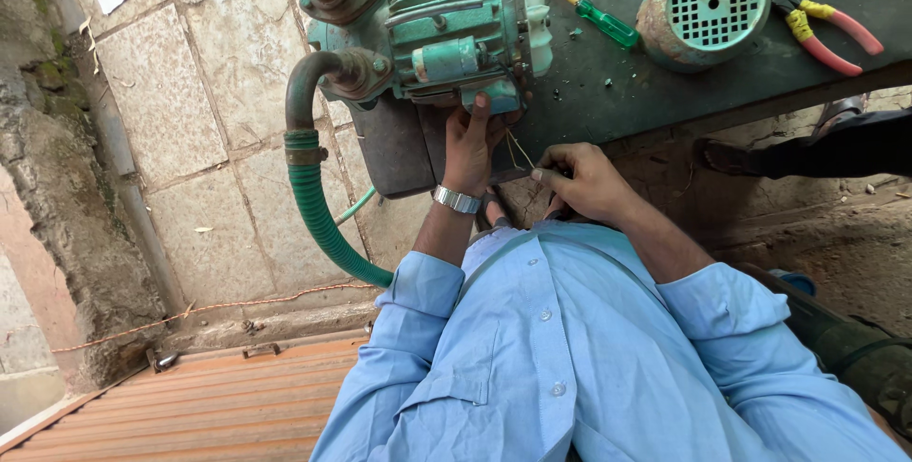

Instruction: The person uses a screwdriver to tighten screws on the terminal box of a green electric motor mounted on a workbench. They repeatedly adjust the screwdriver and reposition their hands to access different screws while the camera shakes.

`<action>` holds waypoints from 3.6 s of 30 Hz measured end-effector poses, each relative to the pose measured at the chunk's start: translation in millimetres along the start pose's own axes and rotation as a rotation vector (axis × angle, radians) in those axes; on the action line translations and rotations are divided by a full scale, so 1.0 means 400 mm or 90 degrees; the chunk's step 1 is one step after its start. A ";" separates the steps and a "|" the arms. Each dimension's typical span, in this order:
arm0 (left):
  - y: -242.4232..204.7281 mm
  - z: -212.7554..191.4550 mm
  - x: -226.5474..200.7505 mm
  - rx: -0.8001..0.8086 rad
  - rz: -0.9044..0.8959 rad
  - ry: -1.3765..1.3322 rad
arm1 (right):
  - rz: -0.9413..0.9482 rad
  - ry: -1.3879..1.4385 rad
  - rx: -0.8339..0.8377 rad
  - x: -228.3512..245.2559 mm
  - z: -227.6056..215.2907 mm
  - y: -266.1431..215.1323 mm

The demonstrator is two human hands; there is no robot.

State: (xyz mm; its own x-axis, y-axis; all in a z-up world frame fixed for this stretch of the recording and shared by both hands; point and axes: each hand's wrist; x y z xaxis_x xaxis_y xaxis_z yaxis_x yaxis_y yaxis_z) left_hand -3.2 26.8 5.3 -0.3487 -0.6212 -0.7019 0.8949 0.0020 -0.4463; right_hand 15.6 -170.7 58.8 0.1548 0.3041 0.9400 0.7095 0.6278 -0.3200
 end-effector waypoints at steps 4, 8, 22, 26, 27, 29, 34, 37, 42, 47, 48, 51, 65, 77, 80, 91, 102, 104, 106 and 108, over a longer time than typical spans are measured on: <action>-0.007 0.013 -0.014 0.028 0.003 -0.024 | -0.049 -0.049 -0.005 -0.026 0.012 -0.004; -0.009 0.007 -0.019 0.072 -0.010 -0.078 | -0.128 -0.109 -0.022 -0.054 0.032 -0.001; 0.001 -0.012 -0.012 0.028 -0.080 -0.200 | -0.195 -0.094 -0.013 -0.043 0.066 -0.007; 0.015 0.003 -0.011 -0.016 -0.059 -0.205 | -0.198 -0.117 -0.071 -0.044 0.039 -0.001; 0.016 0.003 -0.009 -0.021 -0.066 -0.203 | -0.171 -0.129 -0.096 -0.044 0.029 0.001; 0.017 0.000 -0.007 -0.030 -0.080 -0.198 | -0.157 -0.153 -0.160 -0.041 0.010 0.008; 0.026 -0.007 0.003 -0.024 -0.071 -0.193 | -0.200 -0.165 -0.254 -0.018 -0.017 0.057; 0.031 -0.018 0.013 -0.046 -0.083 -0.193 | -0.178 -0.063 -0.213 0.008 -0.017 0.105; 0.037 -0.034 0.029 -0.060 -0.088 -0.175 | 0.017 0.156 -0.143 0.048 0.013 0.149; 0.034 -0.039 0.018 -0.064 -0.098 -0.155 | 0.000 0.307 -0.178 0.058 0.038 0.158; 0.031 -0.037 0.013 -0.061 -0.092 -0.148 | -0.007 0.326 -0.180 0.056 0.042 0.159; 0.017 -0.031 0.001 -0.076 -0.078 -0.120 | -0.026 0.368 -0.205 0.046 0.059 0.161; 0.017 -0.031 0.038 -0.129 0.001 -0.089 | -0.062 0.393 -0.152 -0.012 0.028 0.173; 0.002 -0.011 0.024 -0.115 0.015 -0.107 | -0.020 0.341 -0.116 -0.047 0.021 0.203; -0.003 -0.015 0.022 -0.114 -0.005 -0.085 | -0.028 0.326 -0.085 -0.046 0.017 0.210; 0.004 -0.021 0.035 -0.127 0.018 -0.102 | -0.248 0.047 -0.140 -0.157 0.041 0.273; -0.011 -0.009 0.032 -0.115 -0.010 -0.161 | -0.322 -0.235 -0.201 -0.075 0.053 0.196; -0.001 -0.007 0.032 -0.096 -0.004 -0.176 | -0.308 -0.229 -0.190 -0.075 0.049 0.202; 0.008 -0.002 0.036 -0.101 0.007 -0.189 | -0.325 -0.210 -0.188 -0.085 0.044 0.214; 0.006 -0.003 0.046 -0.114 0.020 -0.201 | -0.370 -0.171 -0.192 -0.105 0.052 0.224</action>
State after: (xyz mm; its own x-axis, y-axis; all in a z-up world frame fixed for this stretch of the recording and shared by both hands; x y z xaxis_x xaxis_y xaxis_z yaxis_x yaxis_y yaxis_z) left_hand -8.0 16.3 -9.4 -0.1931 -0.8297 -0.5238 0.8316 0.1449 -0.5361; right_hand 58.6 -112.3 -11.7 -0.4544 0.1701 0.8744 0.7913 0.5278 0.3086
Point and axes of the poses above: each hand's wrist, its own y-axis towards the middle knuckle, its own z-axis out of the palm, x = y × z, and after that the axes turned 15 degrees about -z, right-handed
